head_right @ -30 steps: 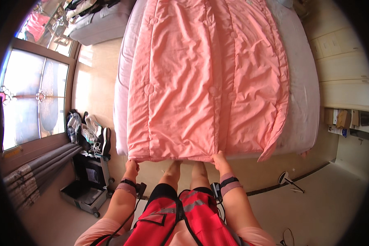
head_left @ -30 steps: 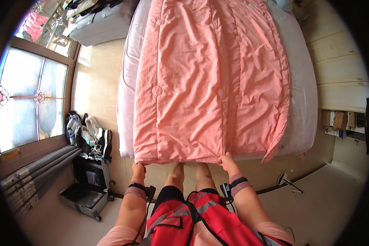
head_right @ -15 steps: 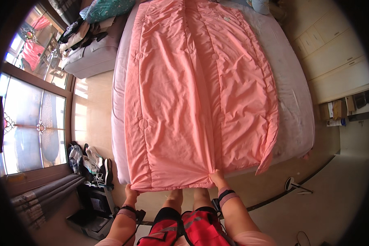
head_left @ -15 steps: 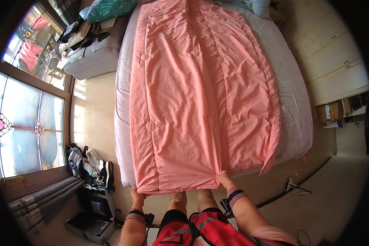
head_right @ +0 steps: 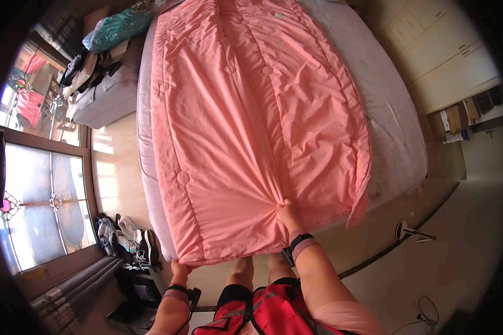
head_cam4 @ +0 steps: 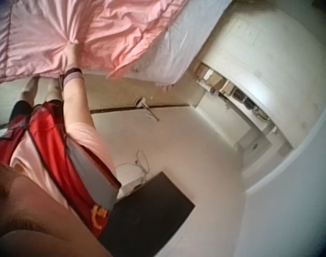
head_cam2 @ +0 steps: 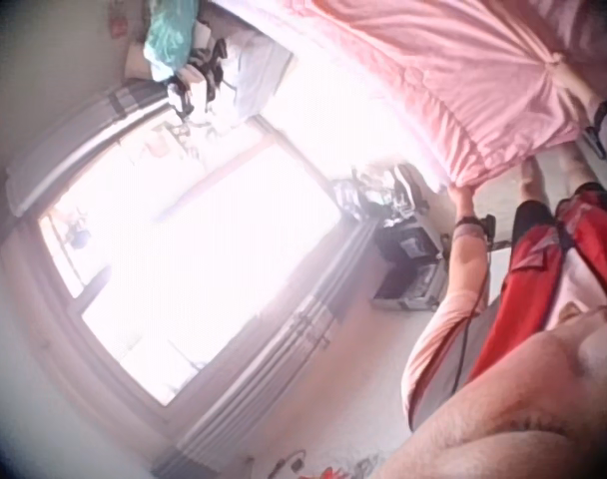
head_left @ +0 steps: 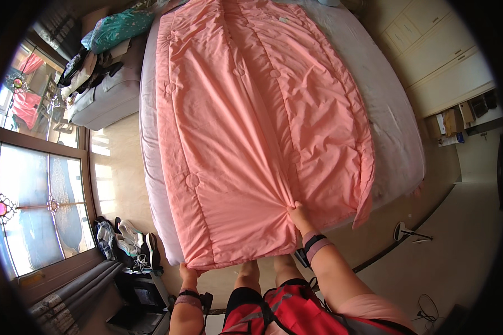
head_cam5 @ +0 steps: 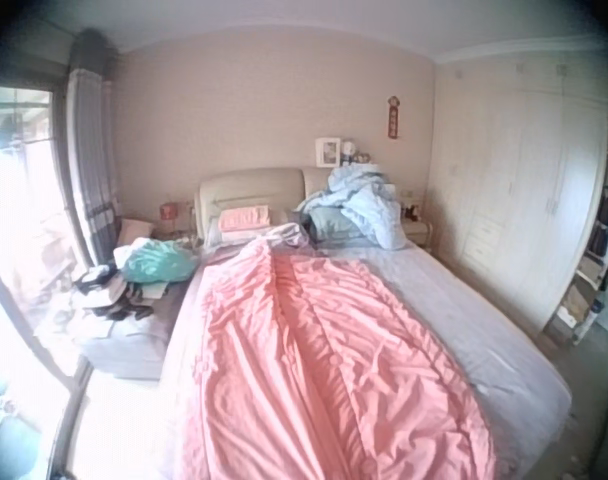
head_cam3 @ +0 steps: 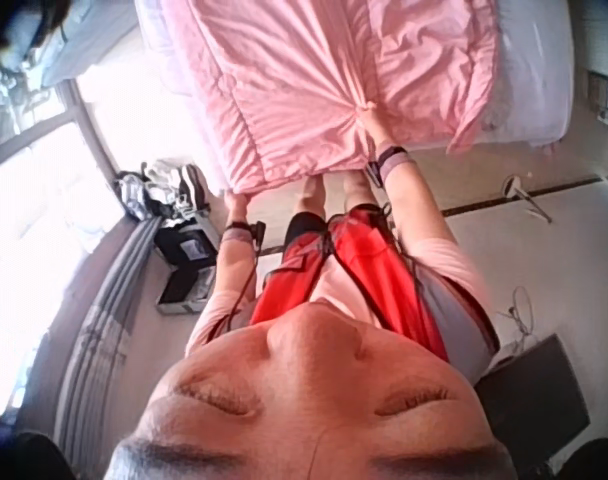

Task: The person folds a pink blanket on a bed by spreading it out and then repeatedly folding it over itself by hand until it forms a square shape.

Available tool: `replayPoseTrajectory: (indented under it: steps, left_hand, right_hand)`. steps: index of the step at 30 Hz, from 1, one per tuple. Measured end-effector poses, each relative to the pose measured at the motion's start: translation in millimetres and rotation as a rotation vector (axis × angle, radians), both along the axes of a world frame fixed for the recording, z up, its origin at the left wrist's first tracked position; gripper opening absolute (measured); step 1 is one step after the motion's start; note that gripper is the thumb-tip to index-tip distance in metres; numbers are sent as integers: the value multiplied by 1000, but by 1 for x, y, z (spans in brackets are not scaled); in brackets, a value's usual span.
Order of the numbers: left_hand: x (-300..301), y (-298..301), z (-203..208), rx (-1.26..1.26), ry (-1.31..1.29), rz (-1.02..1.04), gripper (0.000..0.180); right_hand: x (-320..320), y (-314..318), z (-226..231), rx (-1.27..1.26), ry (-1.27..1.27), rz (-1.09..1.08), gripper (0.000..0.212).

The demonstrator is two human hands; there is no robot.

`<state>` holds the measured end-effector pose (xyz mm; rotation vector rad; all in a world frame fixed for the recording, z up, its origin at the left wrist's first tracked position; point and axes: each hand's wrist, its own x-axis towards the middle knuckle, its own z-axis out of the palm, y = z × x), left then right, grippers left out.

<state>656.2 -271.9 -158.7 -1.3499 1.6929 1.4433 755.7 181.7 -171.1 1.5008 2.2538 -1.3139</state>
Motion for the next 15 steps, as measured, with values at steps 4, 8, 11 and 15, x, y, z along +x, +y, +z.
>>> replayPoseTrajectory:
  steps: [4,8,11,15]
  left_hand:
    - [4,-17,-21,65,61,134,37]
    - [20,-8,-7,-464,8,-708,45]
    - [26,31,9,-634,-14,-895,51]
    - [24,32,14,-835,37,-847,55]
  right_hand:
    - [-2,6,8,-57,-46,132,30]
    - [9,22,25,205,22,100,27]
    - [64,77,22,737,23,98,23]
    - [94,111,65,972,-264,-76,30]
